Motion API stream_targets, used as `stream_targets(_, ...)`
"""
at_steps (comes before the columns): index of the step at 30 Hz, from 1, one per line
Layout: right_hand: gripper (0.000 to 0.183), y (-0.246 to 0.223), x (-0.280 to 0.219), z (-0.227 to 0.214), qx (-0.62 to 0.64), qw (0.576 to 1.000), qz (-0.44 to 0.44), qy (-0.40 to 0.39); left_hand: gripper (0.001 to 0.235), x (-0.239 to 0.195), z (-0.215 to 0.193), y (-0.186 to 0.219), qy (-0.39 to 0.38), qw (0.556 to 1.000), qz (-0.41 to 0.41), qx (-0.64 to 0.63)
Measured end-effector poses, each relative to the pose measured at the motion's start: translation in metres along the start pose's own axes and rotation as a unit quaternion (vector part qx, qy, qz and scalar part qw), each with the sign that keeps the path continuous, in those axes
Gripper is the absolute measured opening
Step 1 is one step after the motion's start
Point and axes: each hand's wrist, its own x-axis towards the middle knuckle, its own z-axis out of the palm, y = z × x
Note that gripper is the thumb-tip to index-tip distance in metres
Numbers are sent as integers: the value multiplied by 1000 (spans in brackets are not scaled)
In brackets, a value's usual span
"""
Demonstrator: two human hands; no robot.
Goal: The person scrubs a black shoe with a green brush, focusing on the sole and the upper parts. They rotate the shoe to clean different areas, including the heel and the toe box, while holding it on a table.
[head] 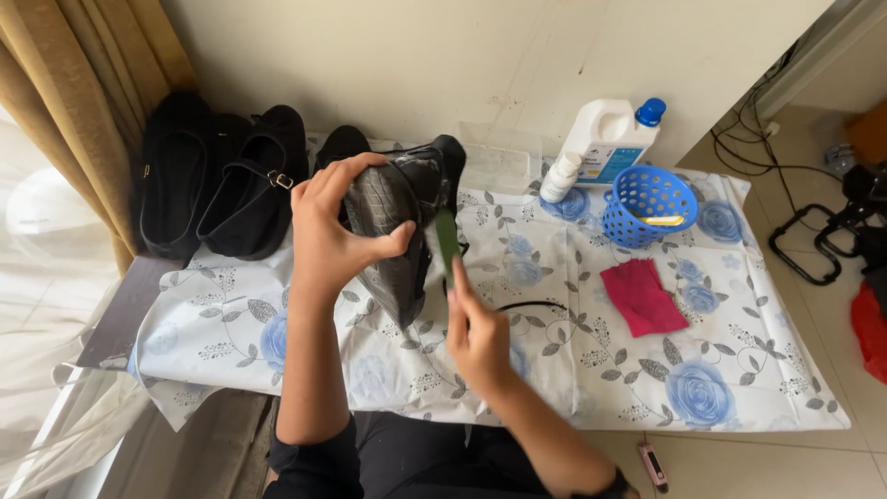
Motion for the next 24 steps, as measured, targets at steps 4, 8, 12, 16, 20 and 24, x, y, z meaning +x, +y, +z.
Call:
stream_targets(4,43,-2,53,-4,-33,997,-49,49,60,-2,7,9,-17,1000,11,14)
stream_targets(8,43,26,6,23,-8,997,-67,40,59,0,7,-1,-5,1000,2,12)
stream_targets(12,41,45,-51,45,57,997,-48,10,56,4,4,-12,8,1000,-22,-20)
stream_targets(16,42,55,-4,45,49,995,-67,61,58,6,12,-7,7,1000,-17,-16)
stream_targets(20,42,62,-7,47,48,994,-75,68,58,6,11,-11,3,999,-19,-28)
stream_targets(24,42,53,-72,53,25,998,-50,-6,58,7,4,-22,2,999,-25,-43)
